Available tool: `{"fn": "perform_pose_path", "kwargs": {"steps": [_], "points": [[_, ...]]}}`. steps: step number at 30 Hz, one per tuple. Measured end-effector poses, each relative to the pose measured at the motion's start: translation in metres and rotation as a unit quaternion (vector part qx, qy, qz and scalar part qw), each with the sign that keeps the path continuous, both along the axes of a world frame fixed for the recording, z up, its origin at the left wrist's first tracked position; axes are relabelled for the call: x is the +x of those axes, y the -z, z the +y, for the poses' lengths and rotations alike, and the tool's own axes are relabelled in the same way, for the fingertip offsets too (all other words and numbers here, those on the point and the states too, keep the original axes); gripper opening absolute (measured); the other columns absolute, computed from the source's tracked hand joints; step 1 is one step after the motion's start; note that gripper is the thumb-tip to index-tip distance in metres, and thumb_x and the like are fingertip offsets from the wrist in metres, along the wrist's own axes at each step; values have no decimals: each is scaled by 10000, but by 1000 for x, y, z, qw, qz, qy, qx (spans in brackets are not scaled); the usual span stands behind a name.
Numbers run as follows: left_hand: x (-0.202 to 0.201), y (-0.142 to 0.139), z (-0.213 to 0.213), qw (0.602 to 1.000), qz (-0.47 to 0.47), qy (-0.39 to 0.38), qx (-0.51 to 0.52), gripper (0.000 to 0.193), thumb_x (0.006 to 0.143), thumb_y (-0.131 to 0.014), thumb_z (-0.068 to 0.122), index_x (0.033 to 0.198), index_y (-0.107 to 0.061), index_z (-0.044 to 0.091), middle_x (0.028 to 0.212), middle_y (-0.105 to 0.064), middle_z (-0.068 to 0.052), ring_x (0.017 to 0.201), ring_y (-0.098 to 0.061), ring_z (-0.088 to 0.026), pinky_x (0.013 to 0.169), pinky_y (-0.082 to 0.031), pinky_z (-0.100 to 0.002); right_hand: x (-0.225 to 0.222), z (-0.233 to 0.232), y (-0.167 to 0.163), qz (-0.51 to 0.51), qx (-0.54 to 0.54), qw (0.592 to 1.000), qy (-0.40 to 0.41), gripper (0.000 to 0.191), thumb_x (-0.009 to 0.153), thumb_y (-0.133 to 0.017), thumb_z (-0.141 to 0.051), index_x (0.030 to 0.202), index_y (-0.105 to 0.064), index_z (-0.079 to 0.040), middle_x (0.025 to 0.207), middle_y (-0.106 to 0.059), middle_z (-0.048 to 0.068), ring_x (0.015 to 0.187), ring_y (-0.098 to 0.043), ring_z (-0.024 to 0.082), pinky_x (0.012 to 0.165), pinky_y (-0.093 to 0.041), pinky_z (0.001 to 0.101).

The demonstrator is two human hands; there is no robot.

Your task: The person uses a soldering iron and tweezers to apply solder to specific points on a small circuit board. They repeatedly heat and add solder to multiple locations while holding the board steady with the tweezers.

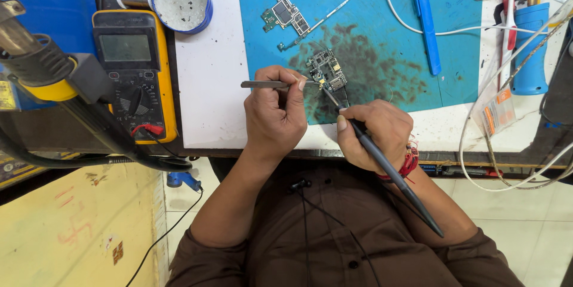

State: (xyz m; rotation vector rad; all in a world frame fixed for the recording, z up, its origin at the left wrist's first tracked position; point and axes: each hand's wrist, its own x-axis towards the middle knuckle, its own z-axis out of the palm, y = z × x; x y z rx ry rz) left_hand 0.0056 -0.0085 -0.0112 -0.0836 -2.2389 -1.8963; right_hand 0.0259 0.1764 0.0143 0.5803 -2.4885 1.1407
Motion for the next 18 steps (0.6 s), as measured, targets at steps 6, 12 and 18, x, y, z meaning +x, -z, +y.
{"fn": "perform_pose_path", "kwargs": {"steps": [6,12,18], "points": [[0,0,0,1000,0,0,0,184,1063,-630,10,1142,-468,46,979,-711,-74,701,-641,-59,602,-524,-221,-1,0,-1,-1,-1,1000,-1,148,813,-745,-2,935,-664,-23,739,-653,93,609,-621,253,595,-477,356],[0,0,0,1000,-3,1,-2,185,1060,-632,12,1143,-471,49,975,-708,-71,709,-648,-62,609,-528,-224,0,0,-1,-1,4,1000,-1,145,810,-743,-3,932,-667,-23,724,-643,90,597,-612,252,587,-467,357],[1,-1,0,1000,-3,0,2,181,1064,-631,12,1147,-474,49,984,-710,-70,733,-664,-68,630,-545,-227,0,0,-1,0,0,1000,2,139,818,-747,-8,924,-659,-28,727,-649,87,602,-616,251,591,-472,359]]}}
